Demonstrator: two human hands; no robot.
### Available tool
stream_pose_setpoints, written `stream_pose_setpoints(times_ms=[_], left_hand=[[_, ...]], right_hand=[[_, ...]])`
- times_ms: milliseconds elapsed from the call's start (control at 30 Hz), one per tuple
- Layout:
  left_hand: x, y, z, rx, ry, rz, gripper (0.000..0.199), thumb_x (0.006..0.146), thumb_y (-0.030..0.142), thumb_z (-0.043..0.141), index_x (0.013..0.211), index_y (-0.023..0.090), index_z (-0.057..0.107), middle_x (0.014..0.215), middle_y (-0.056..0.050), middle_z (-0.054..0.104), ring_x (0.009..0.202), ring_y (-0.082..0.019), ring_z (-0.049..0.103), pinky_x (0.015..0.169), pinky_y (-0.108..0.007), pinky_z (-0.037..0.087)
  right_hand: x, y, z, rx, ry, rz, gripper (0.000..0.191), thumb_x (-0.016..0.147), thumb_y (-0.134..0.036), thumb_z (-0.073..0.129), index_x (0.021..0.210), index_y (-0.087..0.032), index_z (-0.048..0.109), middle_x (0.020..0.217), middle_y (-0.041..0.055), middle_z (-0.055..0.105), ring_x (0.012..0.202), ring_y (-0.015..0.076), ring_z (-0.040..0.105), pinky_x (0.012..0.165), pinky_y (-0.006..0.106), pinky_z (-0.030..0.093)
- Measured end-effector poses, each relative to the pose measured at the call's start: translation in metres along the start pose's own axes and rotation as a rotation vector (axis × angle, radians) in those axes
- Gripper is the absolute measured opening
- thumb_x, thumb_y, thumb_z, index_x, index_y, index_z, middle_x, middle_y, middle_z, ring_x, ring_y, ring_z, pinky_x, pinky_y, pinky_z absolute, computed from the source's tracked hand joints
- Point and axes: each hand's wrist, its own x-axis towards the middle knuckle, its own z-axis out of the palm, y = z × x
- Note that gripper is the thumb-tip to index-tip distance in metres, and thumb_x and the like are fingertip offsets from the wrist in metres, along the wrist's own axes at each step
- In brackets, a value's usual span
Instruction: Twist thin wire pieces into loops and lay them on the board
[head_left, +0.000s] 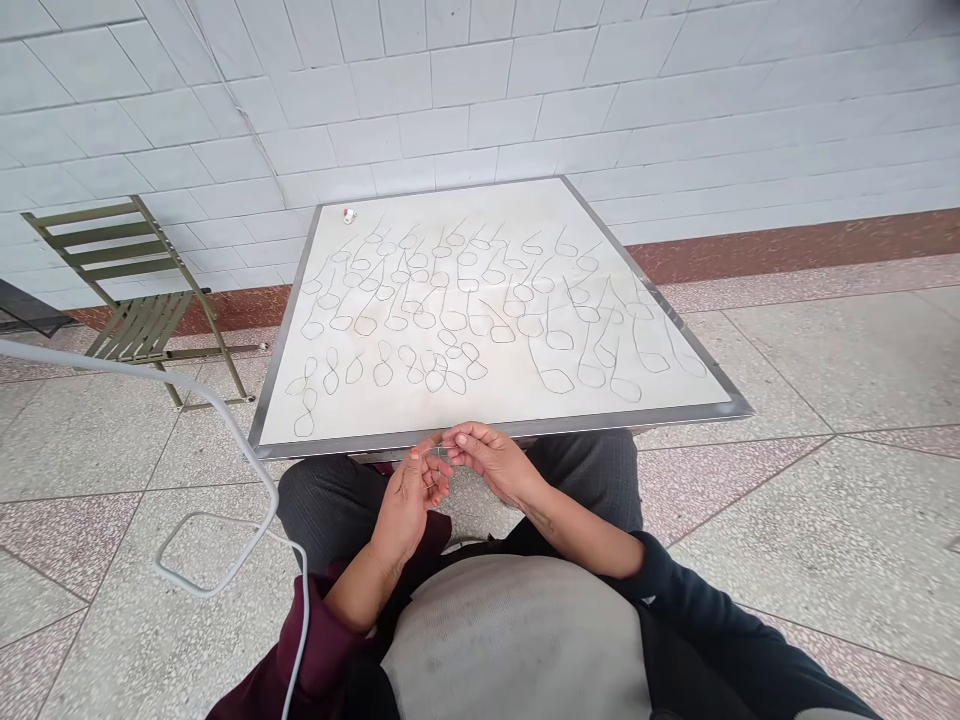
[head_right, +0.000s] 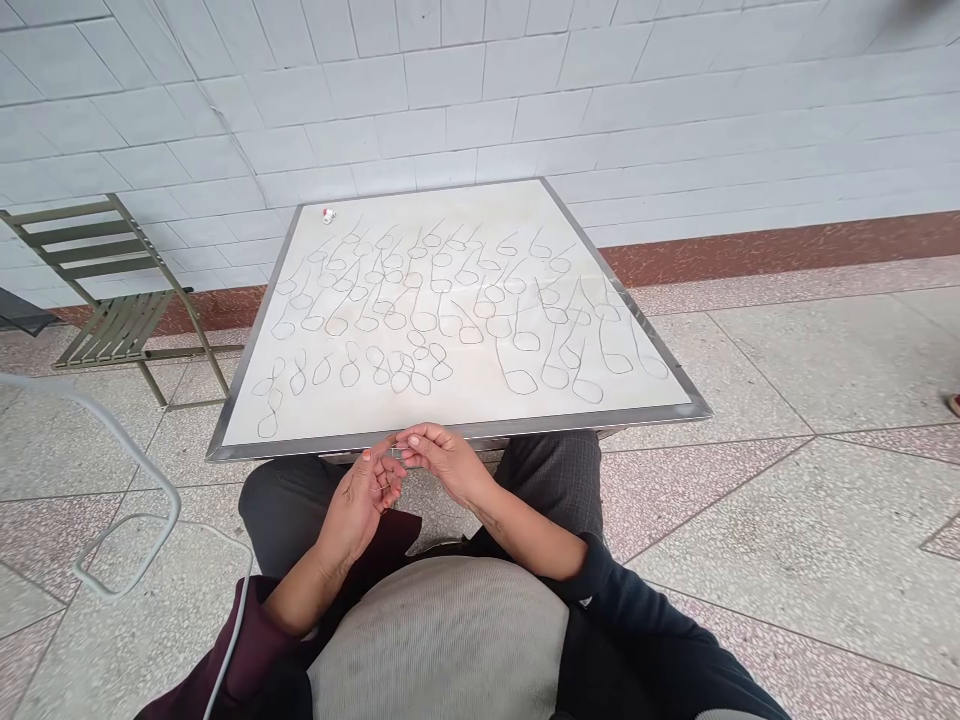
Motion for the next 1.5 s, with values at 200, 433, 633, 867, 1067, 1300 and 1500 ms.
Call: stream_pose_setpoints(times_ms=[200, 433, 633, 867, 1067, 1300, 1500], left_hand=[[-0.002, -0.001, -0.001, 0.085, -0.027, -0.001, 0.053, 0.092, 0.053, 0.042, 0.130, 0.018, 0.055, 0.084, -0.003, 0.056, 0.064, -0.010, 0.047, 0.053, -0.022, 0.034], [-0.002, -0.009, -0.004, 0.153, -0.063, 0.000, 0.052, 0.091, 0.053, 0.044, 0.127, 0.017, 0.056, 0.083, -0.004, 0.058, 0.063, -0.012, 0.049, 0.052, -0.024, 0.033], [-0.001, -0.008, -0.004, 0.205, -0.049, -0.001, 0.054, 0.090, 0.053, 0.047, 0.132, 0.019, 0.053, 0.081, -0.004, 0.059, 0.061, -0.012, 0.049, 0.052, -0.024, 0.034], [-0.001, -0.007, -0.004, 0.220, -0.052, 0.011, 0.056, 0.089, 0.047, 0.053, 0.139, 0.022, 0.045, 0.085, -0.004, 0.061, 0.063, -0.012, 0.052, 0.054, -0.024, 0.037], [0.000, -0.005, -0.004, 0.243, -0.023, 0.028, 0.056, 0.089, 0.045, 0.054, 0.139, 0.023, 0.046, 0.086, -0.004, 0.061, 0.062, -0.012, 0.052, 0.053, -0.024, 0.038], [-0.001, -0.002, -0.003, 0.218, 0.040, 0.087, 0.056, 0.089, 0.044, 0.055, 0.140, 0.025, 0.044, 0.078, 0.000, 0.056, 0.058, -0.009, 0.046, 0.051, -0.021, 0.035], [0.000, 0.002, -0.004, 0.231, 0.096, 0.172, 0.057, 0.090, 0.044, 0.053, 0.143, 0.027, 0.039, 0.077, 0.001, 0.051, 0.061, -0.010, 0.045, 0.053, -0.021, 0.037]], right_hand=[[0.000, 0.003, 0.002, -0.164, 0.082, -0.041, 0.026, 0.080, -0.042, 0.067, 0.088, -0.018, 0.071, 0.071, -0.0005, 0.063, 0.058, 0.0084, 0.049, 0.057, 0.023, 0.041], [-0.001, -0.008, -0.001, -0.600, 0.002, -0.214, 0.023, 0.087, -0.040, 0.058, 0.087, -0.022, 0.073, 0.083, 0.0020, 0.070, 0.063, 0.0130, 0.056, 0.065, 0.028, 0.047], [0.001, -0.005, -0.005, -0.762, -0.069, -0.349, 0.021, 0.090, -0.037, 0.056, 0.093, -0.025, 0.074, 0.095, 0.0038, 0.074, 0.089, 0.0193, 0.066, 0.082, 0.034, 0.050], [0.002, -0.006, -0.008, -0.785, -0.099, -0.374, 0.023, 0.090, -0.039, 0.056, 0.096, -0.025, 0.074, 0.090, 0.0038, 0.072, 0.084, 0.0182, 0.066, 0.078, 0.032, 0.051], [0.003, -0.008, -0.006, -0.725, -0.143, -0.294, 0.027, 0.089, -0.043, 0.057, 0.093, -0.022, 0.073, 0.081, 0.0031, 0.069, 0.073, 0.0155, 0.063, 0.071, 0.029, 0.049], [0.003, -0.007, 0.003, -0.519, -0.189, -0.153, 0.026, 0.087, -0.039, 0.058, 0.106, -0.022, 0.065, 0.069, -0.0018, 0.062, 0.064, 0.0124, 0.057, 0.063, 0.027, 0.046], [-0.001, 0.007, 0.014, -0.232, -0.098, -0.069, 0.029, 0.077, -0.037, 0.070, 0.096, -0.020, 0.057, 0.080, -0.0006, 0.062, 0.070, 0.0121, 0.056, 0.063, 0.025, 0.043]])
